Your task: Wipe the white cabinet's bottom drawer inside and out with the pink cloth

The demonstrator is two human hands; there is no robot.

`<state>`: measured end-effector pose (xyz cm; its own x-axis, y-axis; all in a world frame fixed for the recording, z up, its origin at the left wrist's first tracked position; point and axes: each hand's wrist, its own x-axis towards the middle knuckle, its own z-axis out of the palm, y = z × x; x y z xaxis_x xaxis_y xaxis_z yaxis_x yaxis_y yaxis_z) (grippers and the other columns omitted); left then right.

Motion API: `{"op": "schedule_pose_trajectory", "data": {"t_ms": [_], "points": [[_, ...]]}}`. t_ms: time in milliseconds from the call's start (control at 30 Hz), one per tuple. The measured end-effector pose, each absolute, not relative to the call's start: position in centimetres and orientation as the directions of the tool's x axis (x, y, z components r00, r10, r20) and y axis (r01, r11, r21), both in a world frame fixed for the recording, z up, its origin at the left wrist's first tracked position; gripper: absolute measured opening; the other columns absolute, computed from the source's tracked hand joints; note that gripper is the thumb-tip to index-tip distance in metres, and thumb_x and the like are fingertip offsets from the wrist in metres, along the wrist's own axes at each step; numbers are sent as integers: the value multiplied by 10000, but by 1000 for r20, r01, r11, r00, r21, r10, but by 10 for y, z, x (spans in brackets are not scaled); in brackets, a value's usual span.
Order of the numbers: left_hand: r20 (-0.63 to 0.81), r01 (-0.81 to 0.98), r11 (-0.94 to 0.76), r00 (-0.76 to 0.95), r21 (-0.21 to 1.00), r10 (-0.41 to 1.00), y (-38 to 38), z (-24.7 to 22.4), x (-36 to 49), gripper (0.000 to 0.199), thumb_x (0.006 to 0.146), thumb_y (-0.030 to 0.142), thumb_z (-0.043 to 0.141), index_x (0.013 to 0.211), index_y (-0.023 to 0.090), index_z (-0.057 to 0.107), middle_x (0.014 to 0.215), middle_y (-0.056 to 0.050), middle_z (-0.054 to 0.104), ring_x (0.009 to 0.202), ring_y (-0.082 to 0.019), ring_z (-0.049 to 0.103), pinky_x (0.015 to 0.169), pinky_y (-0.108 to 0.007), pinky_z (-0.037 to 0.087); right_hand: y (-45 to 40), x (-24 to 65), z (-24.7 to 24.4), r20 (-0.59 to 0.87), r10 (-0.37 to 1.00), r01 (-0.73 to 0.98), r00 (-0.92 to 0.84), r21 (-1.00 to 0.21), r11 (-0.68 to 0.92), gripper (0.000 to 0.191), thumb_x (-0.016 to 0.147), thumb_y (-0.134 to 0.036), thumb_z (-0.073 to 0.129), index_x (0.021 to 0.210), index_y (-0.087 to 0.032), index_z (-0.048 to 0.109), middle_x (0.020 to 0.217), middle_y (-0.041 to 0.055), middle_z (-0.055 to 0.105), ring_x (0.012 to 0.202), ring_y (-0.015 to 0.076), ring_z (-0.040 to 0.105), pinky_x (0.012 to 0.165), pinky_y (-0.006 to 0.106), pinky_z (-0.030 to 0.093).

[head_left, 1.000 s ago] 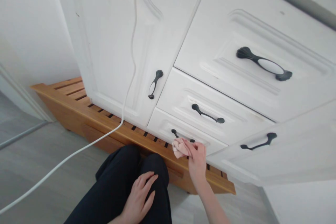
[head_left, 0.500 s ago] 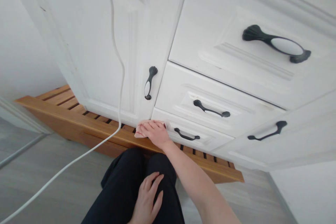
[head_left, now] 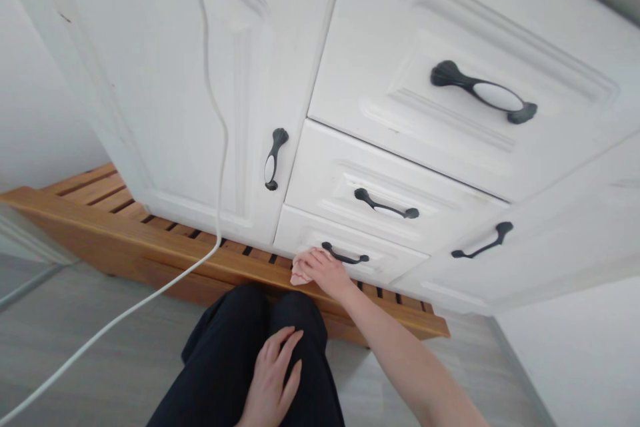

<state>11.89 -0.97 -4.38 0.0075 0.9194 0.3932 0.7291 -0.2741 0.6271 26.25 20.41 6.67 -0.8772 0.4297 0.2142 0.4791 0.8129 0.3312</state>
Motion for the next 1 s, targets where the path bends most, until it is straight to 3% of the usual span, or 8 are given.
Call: {"op": "schedule_pose_trajectory", "data": {"t_ms": [133,367,567,700,833,1000], "points": [[417,729,-295,15,617,909,-9,-48,117,467,928,310,563,1395,324,535,1338,-69,630,1223,-244,632,1009,-428,581,191,322,71,200,487,526,-850,341,779,249,982,-183,570,1209,-269,625,1291,18,672,1170,157,578,784,289,480],[461,742,-338,43,579,886,-7,-51,119,457,938,338,544,1394,329,521,1319,-77,626,1190,-251,646,974,-458,603,174,428,91,167,609,623,-775,357,695,302,942,-160,622,1195,-320,667,1226,10,713,1132,181,605,975,343,429],[454,752,-337,55,567,889,-8,-52,120,465,944,344,534,1408,333,509,1340,-77,606,1207,-254,637,987,-457,596,146,484,96,264,765,799,-588,340,497,360,876,-100,660,1126,-352,719,1115,50,722,1093,240,594,945,411,407],[461,768,-342,69,541,885,-8,-52,121,464,951,350,525,1414,337,493,1336,-84,602,1197,-254,644,965,-467,610,127,501,112,452,782,903,-429,226,365,346,892,-119,634,1150,-331,725,1077,67,693,1045,245,554,918,410,435],[465,778,-344,76,525,882,-7,-53,124,455,957,331,510,1411,328,486,1338,-95,589,1197,-260,639,969,-492,605,136,486,130,654,705,951,-275,79,298,370,949,-165,574,1274,-303,686,1190,88,637,1151,253,495,1003,430,437],[484,787,-382,122,485,866,-6,-54,124,456,960,298,502,1415,301,480,1330,-107,585,1194,-247,639,979,-463,600,152,450,101,592,790,975,-158,-30,218,352,938,-161,601,1228,-330,710,1199,77,645,1169,249,489,1030,429,410]]}}
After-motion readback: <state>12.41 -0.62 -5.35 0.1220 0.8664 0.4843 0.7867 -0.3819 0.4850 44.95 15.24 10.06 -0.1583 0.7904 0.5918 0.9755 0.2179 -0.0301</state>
